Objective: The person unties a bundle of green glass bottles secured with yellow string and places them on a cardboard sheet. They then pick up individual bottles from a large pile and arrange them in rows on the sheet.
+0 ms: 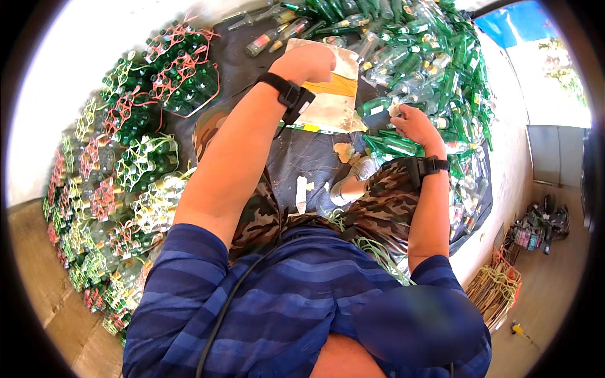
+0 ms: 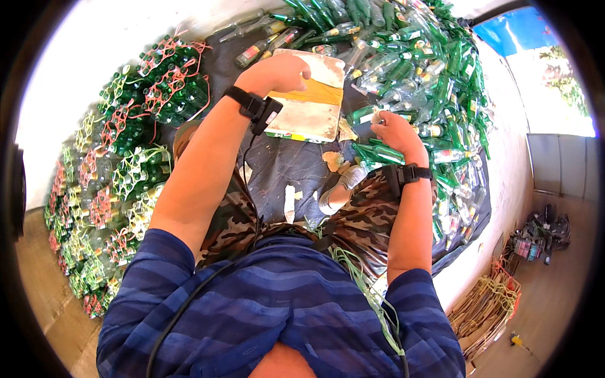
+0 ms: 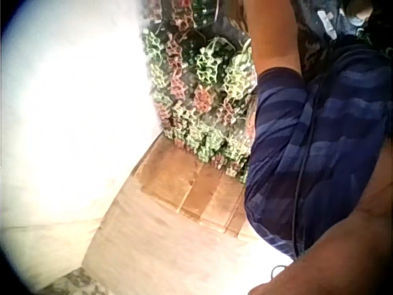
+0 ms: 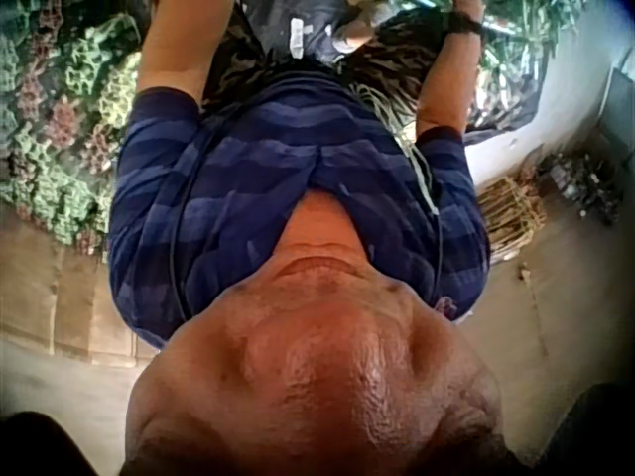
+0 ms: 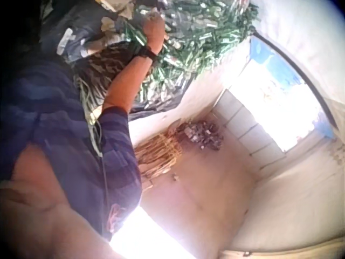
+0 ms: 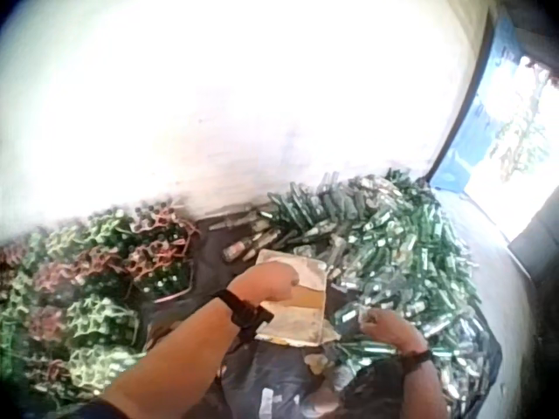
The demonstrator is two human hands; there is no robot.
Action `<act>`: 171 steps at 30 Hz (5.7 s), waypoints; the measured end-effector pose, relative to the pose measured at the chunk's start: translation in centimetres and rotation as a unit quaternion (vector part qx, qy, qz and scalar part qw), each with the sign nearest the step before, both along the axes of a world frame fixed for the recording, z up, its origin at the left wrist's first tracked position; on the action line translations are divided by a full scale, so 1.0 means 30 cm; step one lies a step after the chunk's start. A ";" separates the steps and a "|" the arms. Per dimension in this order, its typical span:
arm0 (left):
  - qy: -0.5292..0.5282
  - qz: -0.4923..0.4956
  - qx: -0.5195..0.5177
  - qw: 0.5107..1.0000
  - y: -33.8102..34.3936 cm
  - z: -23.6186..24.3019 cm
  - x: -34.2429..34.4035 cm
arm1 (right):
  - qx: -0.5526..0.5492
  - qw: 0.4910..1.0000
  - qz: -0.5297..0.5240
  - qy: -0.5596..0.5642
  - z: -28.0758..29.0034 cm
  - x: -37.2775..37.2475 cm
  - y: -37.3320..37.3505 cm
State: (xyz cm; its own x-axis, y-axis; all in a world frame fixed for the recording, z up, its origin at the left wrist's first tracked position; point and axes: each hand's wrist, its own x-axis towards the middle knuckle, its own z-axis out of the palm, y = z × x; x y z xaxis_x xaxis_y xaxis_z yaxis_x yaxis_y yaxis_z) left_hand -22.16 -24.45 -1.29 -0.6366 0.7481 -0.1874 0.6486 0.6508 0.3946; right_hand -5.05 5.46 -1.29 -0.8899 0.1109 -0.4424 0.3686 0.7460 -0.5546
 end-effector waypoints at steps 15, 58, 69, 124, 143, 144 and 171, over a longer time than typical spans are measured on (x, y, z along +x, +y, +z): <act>-0.005 -0.052 0.035 0.998 0.007 -0.073 0.076 | -0.025 0.985 -0.152 0.078 -0.009 0.325 0.277; -0.074 -0.020 0.001 0.997 0.025 0.051 0.131 | -0.380 0.703 -0.438 0.411 0.241 0.451 0.652; -0.103 -0.010 -0.008 0.995 0.082 0.054 0.135 | -0.224 0.781 -0.582 0.039 -1.050 0.634 0.761; 0.071 0.117 0.059 0.989 -0.093 0.058 -0.128 | 0.122 0.965 0.033 0.230 0.250 -0.268 -0.238; 0.017 0.095 0.025 0.995 -0.070 0.051 -0.086 | 0.134 0.943 0.199 0.230 0.031 -0.279 -0.509; 0.013 0.093 0.019 0.995 -0.070 0.047 -0.092 | 0.129 0.947 0.195 0.222 0.039 -0.278 -0.511; 0.030 0.088 -0.033 0.995 -0.052 0.041 -0.108 | 0.065 0.971 0.161 0.164 0.074 -0.257 -0.524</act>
